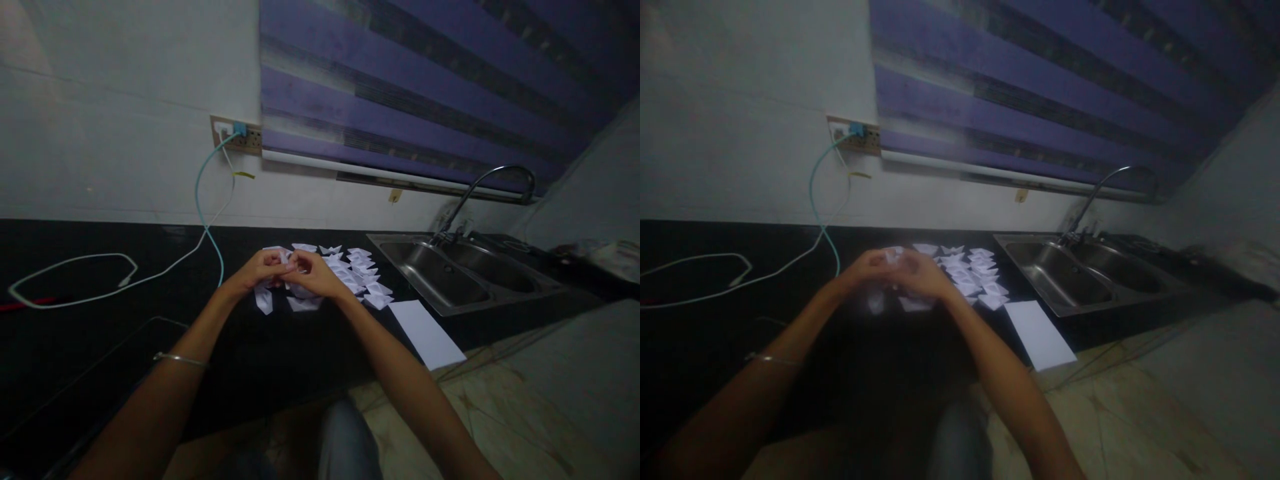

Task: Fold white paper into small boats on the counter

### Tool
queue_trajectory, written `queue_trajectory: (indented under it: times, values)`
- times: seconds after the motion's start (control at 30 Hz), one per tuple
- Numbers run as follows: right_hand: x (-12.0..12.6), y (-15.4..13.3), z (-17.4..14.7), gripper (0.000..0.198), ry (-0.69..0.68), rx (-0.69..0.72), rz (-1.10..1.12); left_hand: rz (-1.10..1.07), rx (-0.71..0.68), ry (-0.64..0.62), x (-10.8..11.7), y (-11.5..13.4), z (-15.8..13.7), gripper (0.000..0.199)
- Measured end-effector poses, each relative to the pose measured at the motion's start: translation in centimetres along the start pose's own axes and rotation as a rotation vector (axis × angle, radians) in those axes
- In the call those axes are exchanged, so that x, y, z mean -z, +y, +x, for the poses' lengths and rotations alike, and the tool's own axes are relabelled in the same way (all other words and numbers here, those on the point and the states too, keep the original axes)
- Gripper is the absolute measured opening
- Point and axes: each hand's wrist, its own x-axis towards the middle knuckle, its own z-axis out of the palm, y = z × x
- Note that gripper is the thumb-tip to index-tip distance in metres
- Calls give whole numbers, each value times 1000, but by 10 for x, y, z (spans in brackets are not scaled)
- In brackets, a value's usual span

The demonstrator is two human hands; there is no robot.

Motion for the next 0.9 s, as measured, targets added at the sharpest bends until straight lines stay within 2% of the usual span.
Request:
queue_trajectory:
  times: [0.13,0.4,0.6,0.9]
  values:
    - [3,-7,-1,30,-49,-43,136,-99,-15,-5,-5,3,-1,39]
    - [8,-12,-2,31,-63,-81,196,15,-52,-18,-4,-4,3,46]
    - [9,-11,-2,30,-27,-110,187,26,-60,9,-6,1,2,54]
    - [11,-10,-1,22,-31,-135,47,68,-43,36,-10,0,2,40]
